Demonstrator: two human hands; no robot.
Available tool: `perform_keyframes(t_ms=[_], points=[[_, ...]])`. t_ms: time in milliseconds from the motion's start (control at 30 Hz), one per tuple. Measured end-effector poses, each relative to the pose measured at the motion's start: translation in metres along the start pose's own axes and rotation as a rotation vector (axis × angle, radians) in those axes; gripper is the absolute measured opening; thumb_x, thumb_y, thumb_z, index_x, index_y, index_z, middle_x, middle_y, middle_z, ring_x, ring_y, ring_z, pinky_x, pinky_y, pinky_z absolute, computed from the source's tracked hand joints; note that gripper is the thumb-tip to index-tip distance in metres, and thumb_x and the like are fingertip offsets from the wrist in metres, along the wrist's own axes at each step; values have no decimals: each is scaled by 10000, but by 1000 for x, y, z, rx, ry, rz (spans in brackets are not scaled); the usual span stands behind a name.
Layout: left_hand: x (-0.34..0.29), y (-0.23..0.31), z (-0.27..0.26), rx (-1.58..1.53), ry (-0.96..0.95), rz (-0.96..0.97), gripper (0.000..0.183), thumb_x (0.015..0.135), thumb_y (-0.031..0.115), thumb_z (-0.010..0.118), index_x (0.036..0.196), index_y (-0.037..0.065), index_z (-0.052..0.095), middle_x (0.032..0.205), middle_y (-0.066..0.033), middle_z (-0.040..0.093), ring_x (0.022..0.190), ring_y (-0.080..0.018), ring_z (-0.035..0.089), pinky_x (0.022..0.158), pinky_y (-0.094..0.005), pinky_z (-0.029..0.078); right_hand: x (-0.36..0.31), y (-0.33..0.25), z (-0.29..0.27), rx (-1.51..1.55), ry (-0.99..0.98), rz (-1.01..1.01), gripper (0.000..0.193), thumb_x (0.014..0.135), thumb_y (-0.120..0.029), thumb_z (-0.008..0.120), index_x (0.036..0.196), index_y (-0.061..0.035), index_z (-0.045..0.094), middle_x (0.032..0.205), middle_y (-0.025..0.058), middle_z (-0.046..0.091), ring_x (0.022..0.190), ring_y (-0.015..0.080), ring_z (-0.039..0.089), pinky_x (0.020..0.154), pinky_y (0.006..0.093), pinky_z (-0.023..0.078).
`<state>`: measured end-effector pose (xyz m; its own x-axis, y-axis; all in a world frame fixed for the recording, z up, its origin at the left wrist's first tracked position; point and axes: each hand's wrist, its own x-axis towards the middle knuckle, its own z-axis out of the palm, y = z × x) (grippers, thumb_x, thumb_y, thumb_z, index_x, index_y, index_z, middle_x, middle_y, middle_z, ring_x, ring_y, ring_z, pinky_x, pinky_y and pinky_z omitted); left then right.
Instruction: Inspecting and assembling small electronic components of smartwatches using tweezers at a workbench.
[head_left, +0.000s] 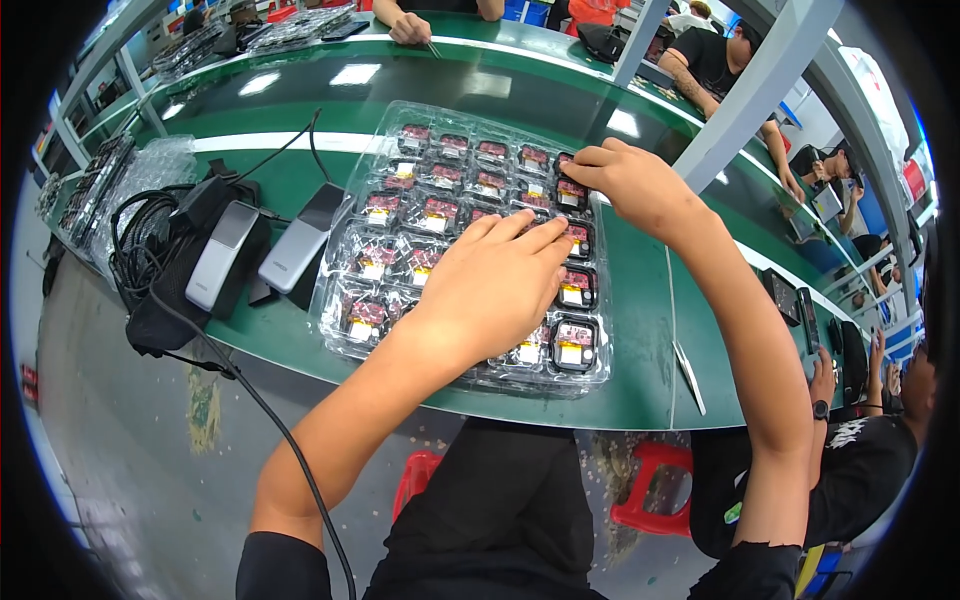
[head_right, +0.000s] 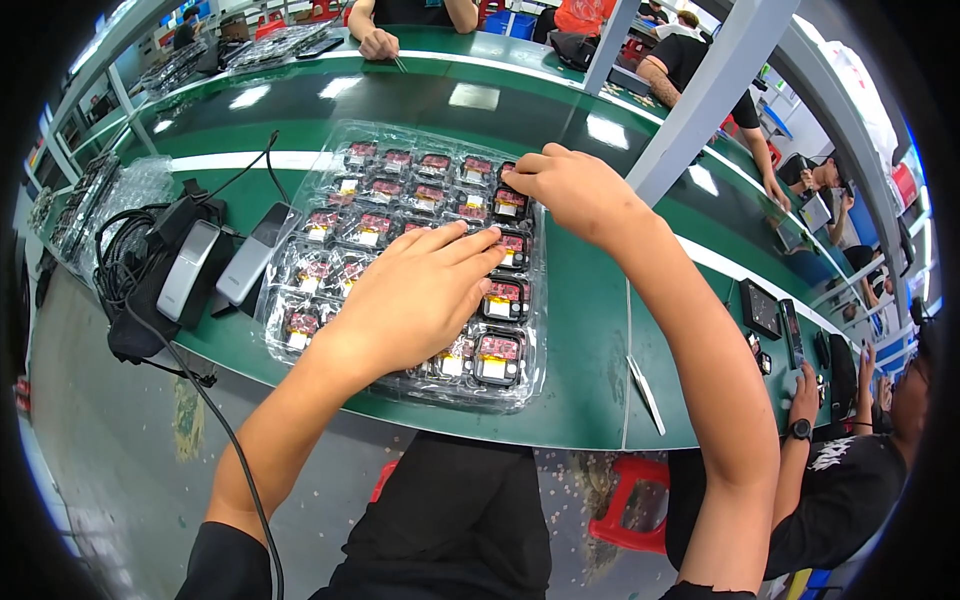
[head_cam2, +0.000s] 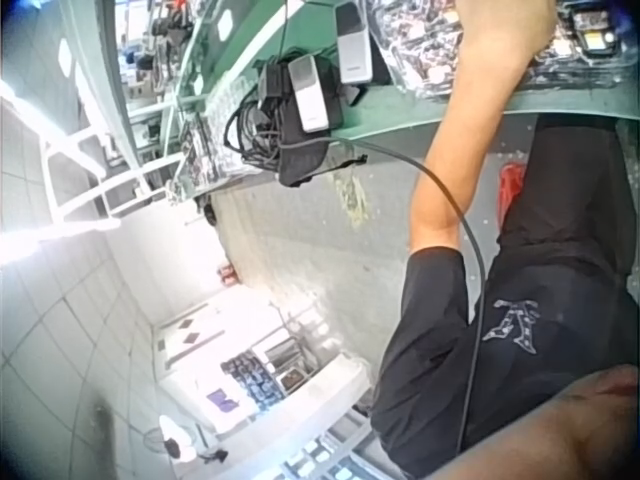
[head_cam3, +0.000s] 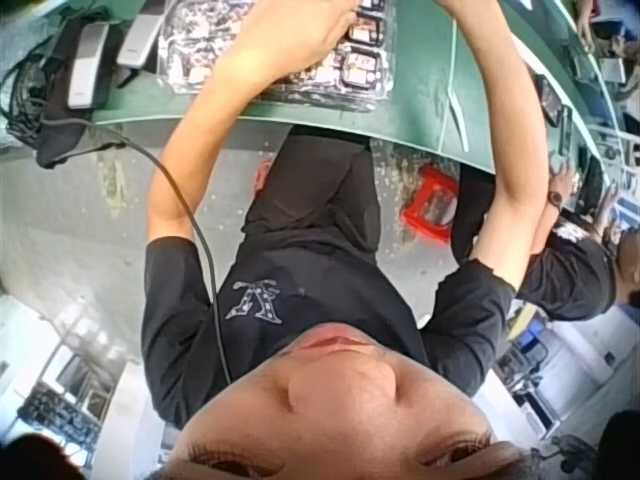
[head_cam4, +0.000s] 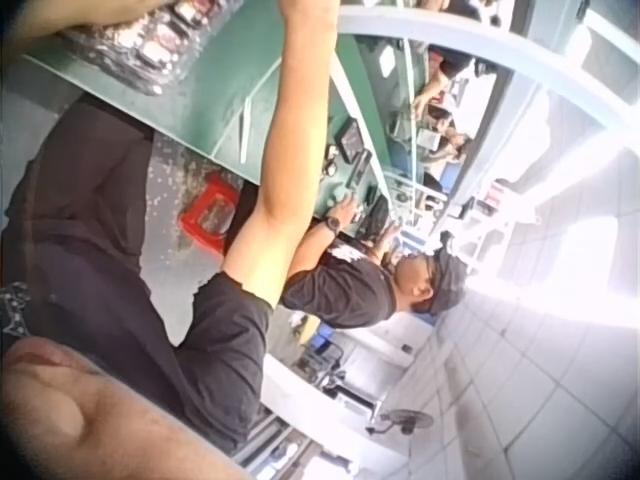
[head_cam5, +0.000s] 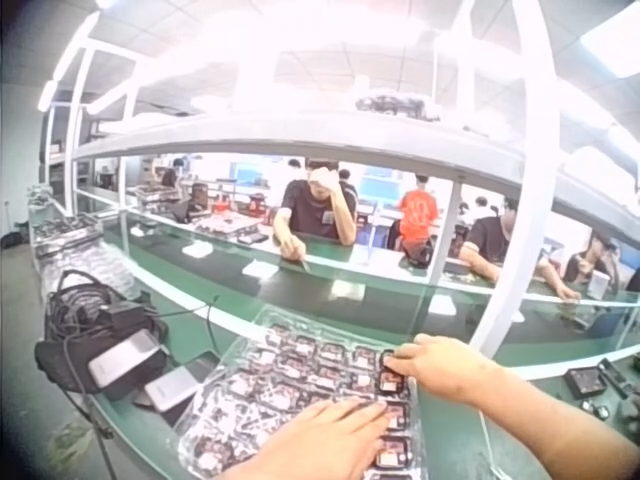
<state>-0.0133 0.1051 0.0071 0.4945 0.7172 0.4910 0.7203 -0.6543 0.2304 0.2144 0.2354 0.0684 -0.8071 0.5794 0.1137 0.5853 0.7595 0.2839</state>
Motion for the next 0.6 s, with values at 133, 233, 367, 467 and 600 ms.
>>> perform_keyframes(t_ms=[133,233,367,467,600], points=[[0,0,1,14,0,8,385,1048,212,583,1379,34,667,1499,-102,617,1381,-322,550,1138,-503,439,-5,1,6,-67,56,-36,543,860,54,639,1384,-83,681,1335,40,678,1128,264,631,999,372,566],[0,0,0,5,-3,0,389,1051,215,580,1387,37,662,1504,-104,613,1387,-325,547,1146,-504,433,-4,-2,5,-130,22,-17,551,859,39,650,1394,-92,676,1354,40,667,1137,264,625,1009,374,563],[-1,1,-2,10,-12,-8,394,1054,219,579,1398,42,654,1507,-110,611,1386,-333,550,1157,-493,424,-4,-5,1,-30,-30,45,505,896,24,649,1389,-83,678,1321,61,677,1173,276,628,1020,390,556],[1,1,0,-5,-13,7,392,1058,222,577,1398,43,654,1510,-108,609,1394,-334,544,1161,-489,420,-10,6,4,246,90,51,442,941,24,628,1371,-63,686,1296,94,691,1187,313,642,1026,413,550],[-2,0,1,5,-1,4,388,1060,224,575,1391,40,657,1508,-108,610,1401,-334,539,1160,-487,420,-10,-9,-17,331,133,174,376,960,23,606,1310,-46,724,1300,119,706,1185,348,660,1032,435,548]])
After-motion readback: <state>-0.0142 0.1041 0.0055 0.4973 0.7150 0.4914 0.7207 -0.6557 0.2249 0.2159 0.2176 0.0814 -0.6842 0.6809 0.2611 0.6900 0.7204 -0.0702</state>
